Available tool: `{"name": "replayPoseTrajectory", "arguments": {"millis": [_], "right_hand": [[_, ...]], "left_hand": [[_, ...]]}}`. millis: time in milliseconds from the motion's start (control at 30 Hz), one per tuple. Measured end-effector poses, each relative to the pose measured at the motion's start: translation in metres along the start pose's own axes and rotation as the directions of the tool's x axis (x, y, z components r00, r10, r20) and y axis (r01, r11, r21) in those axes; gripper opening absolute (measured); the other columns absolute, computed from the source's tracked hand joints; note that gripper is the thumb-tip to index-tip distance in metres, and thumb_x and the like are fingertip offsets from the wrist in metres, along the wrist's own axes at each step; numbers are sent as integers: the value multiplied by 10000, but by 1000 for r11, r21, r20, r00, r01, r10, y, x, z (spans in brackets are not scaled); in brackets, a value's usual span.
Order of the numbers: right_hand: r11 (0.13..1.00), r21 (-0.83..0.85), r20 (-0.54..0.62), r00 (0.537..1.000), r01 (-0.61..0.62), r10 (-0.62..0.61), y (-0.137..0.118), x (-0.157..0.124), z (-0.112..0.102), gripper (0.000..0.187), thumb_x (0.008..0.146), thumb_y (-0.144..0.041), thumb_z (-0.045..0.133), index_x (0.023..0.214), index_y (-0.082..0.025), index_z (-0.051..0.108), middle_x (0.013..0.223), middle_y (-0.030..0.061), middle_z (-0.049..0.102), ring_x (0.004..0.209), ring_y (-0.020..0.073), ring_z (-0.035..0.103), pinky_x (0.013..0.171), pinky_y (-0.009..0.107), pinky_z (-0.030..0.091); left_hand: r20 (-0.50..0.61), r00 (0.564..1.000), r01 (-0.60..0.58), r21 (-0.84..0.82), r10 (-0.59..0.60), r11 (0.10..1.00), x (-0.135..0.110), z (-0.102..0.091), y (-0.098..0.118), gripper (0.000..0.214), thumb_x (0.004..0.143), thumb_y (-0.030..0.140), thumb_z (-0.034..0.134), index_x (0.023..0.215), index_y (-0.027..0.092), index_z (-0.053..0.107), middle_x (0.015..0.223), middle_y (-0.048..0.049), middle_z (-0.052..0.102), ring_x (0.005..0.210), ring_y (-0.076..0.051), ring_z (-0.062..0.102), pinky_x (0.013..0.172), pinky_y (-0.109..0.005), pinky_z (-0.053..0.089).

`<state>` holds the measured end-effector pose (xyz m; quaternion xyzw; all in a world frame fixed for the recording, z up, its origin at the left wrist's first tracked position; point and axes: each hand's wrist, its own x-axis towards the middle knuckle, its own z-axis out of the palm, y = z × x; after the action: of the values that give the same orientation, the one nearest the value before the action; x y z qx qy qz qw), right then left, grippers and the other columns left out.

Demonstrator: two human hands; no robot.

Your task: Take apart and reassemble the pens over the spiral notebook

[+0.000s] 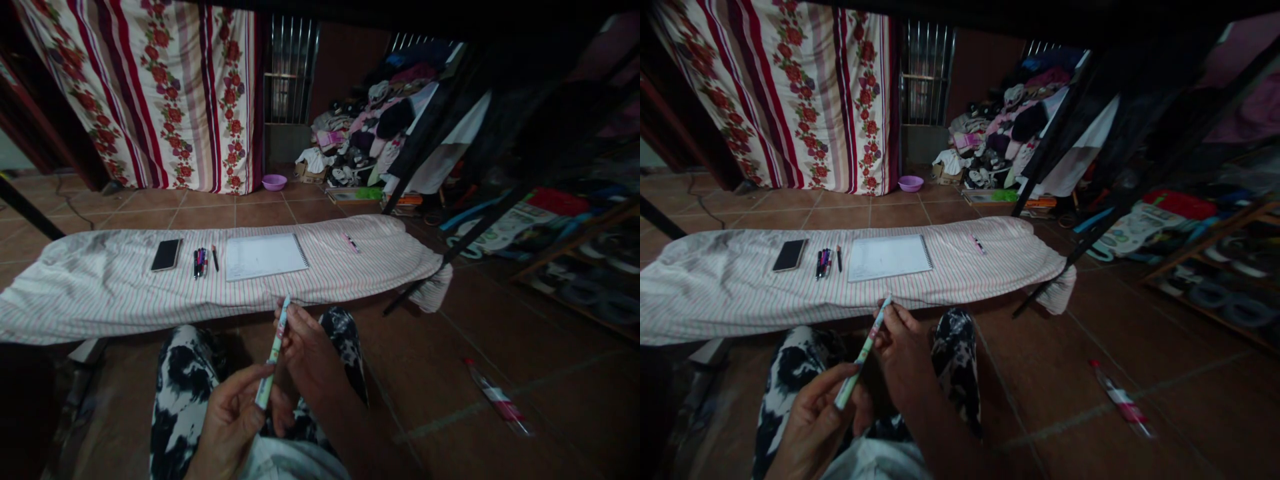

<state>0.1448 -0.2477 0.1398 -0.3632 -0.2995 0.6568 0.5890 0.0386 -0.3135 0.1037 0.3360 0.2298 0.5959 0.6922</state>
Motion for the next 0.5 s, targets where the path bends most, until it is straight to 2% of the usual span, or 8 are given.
{"name": "replayPoseTrajectory", "arguments": {"millis": [100,267,500], "right_hand": [[993,93,-41,996,-70,74,-3,0,2,147,720,-322,637,807,-204,626,715,-11,505,545,81,440,455,182,369],[995,83,-48,997,-63,67,-6,1,1,165,735,-343,613,820,-203,627,720,-9,499,568,86,444,475,194,368],[994,74,-64,995,-77,82,-6,0,3,153,716,-348,622,739,-199,599,677,-16,476,550,91,432,465,201,343]], "left_hand": [[-41,999,10,25,-9,1000,-2,2,1,340,701,357,686,1020,243,660,627,-26,650,519,-117,566,528,-239,427],[-70,997,36,33,-34,999,-3,0,-1,328,696,341,692,1004,228,670,639,-36,652,518,-123,561,530,-254,431],[-18,999,35,42,-35,998,1,-1,-2,333,691,370,691,1004,260,666,618,-21,652,516,-124,561,501,-239,411]]}}
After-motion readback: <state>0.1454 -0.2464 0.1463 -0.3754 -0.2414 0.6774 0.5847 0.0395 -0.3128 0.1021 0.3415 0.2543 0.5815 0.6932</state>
